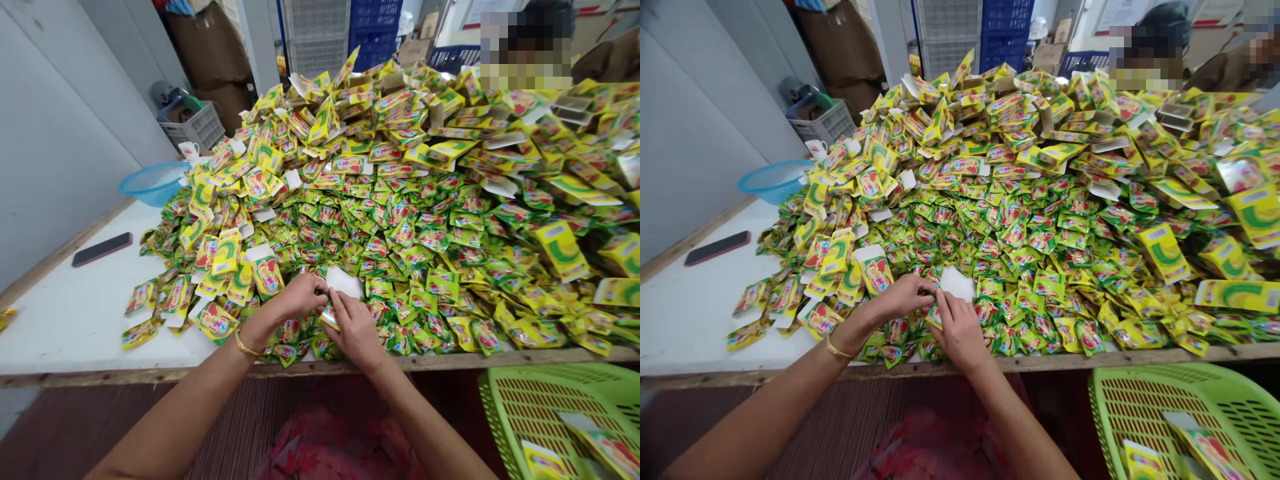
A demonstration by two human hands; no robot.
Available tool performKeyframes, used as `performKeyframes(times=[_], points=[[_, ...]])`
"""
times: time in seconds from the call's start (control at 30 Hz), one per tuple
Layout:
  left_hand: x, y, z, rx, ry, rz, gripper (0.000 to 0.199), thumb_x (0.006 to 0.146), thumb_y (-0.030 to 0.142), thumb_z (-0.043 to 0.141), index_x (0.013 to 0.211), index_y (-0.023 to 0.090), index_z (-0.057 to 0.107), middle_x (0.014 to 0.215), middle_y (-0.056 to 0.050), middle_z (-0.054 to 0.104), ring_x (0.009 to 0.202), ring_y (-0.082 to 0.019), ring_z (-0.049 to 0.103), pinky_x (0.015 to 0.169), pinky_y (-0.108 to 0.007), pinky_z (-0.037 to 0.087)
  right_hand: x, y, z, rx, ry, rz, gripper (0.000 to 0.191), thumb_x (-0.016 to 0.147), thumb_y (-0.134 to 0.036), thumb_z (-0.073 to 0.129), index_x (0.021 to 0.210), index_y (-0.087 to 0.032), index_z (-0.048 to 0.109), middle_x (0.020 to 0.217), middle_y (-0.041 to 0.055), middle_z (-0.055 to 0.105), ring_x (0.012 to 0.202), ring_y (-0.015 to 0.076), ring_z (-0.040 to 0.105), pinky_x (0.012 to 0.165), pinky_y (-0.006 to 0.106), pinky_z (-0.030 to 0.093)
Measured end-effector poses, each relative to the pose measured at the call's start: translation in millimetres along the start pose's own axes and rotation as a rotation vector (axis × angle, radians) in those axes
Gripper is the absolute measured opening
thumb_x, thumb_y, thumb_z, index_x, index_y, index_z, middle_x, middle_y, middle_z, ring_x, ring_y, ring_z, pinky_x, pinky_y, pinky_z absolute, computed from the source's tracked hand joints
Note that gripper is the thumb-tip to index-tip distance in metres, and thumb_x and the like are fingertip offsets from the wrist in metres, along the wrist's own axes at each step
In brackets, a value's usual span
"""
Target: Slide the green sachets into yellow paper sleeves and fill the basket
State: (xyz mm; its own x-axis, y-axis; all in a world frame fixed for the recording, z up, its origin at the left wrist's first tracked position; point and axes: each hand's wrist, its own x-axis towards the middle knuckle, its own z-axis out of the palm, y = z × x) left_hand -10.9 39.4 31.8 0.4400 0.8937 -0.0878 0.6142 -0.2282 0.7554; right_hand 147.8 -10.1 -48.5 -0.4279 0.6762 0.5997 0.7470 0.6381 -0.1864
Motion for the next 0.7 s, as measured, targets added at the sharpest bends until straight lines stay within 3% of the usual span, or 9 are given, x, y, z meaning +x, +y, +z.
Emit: performKeyframes(times=[0.17,0.33,0.47,0.7], points=[[-4,0,14.6,-0.163,0.348,-0.120,0.029,0.063,0.020,0.066,0.091,0.015,0.065,0.071,0.001,0.063,0.063,-0.013,0.055,0.060,-0.022,0.045,1,1,-1,0.021,0.040,0.044,0.066,0.090,-0.034,0.046,0.145,-0.010,0.018,0.118,0.0168,0.055,0.103,0.0258,0.052,0.084,0.039,0.045],[-18,5,10.7,-0.036,0.315,-0.020,0.020,0.074,0.020,0.059,0.090,0.017,0.070,0.086,-0.005,0.068,0.081,-0.017,0.061,0.079,-0.029,0.047,1,0,-1,0.052,0.065,0.070,0.069,0.089,-0.036,0.048,0.145,-0.010,0.017,0.118,0.0162,0.056,0.103,0.0255,0.052,0.085,0.039,0.045],[-17,11,24.4,0.127,0.335,-0.029,0.024,0.075,0.012,0.054,0.091,0.019,0.070,0.086,-0.004,0.070,0.078,-0.017,0.062,0.081,-0.029,0.047,1,-1,-1,0.029,0.062,0.044,0.069,0.090,-0.034,0.046,0.146,-0.011,0.014,0.120,0.0170,0.055,0.105,0.0259,0.051,0.088,0.040,0.044],[-25,23,40.9,-0.107,0.293,-0.086,0.044,0.087,0.025,0.038,0.129,0.017,0.048,0.107,-0.007,0.067,0.092,-0.018,0.062,0.086,-0.030,0.047,-1,2,-3,-0.011,0.128,0.074,0.063,0.089,-0.029,0.045,0.143,-0.008,0.020,0.119,0.0187,0.055,0.102,0.0256,0.053,0.083,0.039,0.045]])
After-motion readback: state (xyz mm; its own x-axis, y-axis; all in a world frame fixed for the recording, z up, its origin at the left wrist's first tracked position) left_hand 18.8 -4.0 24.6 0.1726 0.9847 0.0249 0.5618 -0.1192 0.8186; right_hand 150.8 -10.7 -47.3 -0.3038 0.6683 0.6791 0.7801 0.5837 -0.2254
